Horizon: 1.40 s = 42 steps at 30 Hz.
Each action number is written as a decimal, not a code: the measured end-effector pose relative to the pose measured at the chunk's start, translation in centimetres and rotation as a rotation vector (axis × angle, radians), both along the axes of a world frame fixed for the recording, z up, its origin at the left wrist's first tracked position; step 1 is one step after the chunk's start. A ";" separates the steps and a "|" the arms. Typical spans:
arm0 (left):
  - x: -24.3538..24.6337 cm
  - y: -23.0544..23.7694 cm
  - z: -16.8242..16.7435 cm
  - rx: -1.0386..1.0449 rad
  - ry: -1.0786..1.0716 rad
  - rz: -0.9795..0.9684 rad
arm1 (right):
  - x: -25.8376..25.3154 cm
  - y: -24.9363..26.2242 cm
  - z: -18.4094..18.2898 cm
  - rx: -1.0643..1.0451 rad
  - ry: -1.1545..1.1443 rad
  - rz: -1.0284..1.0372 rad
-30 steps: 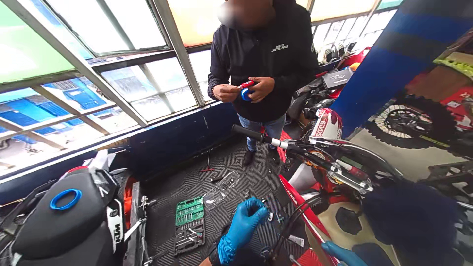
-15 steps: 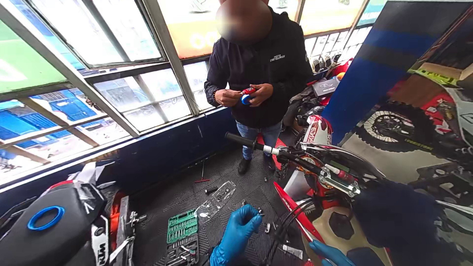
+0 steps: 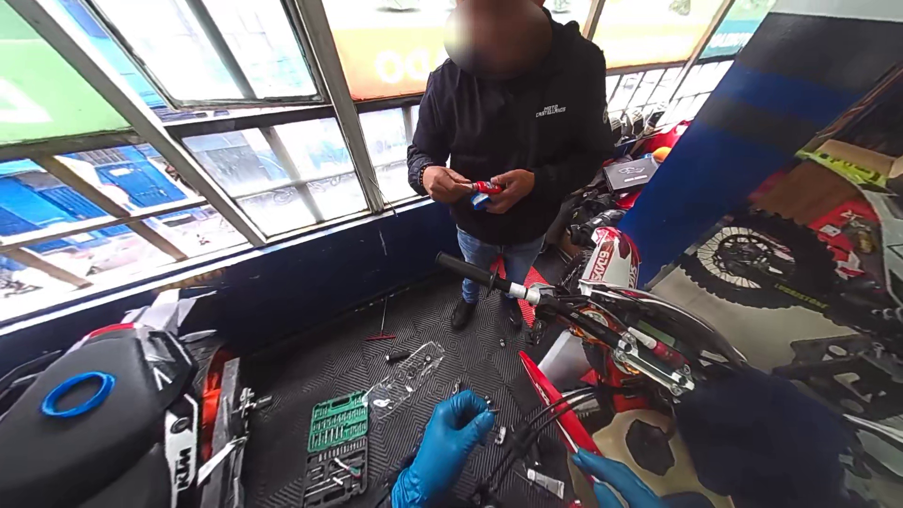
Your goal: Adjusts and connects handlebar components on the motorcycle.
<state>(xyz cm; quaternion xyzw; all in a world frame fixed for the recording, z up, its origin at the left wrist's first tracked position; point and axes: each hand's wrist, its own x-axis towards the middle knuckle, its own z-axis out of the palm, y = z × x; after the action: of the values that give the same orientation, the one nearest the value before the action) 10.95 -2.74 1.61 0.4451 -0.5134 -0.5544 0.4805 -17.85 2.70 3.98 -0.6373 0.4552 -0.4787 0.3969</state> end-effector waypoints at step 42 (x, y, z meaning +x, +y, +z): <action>1.0 -5.8 8.6 -0.280 -0.335 -0.472 | 3.0 -3.8 2.4 0.053 0.207 0.083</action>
<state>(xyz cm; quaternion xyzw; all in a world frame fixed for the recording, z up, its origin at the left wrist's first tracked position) 11.99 -8.59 10.21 0.3285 -0.7458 -0.4932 0.3041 -14.88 -1.05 6.34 -0.6910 0.4794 -0.3813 0.3838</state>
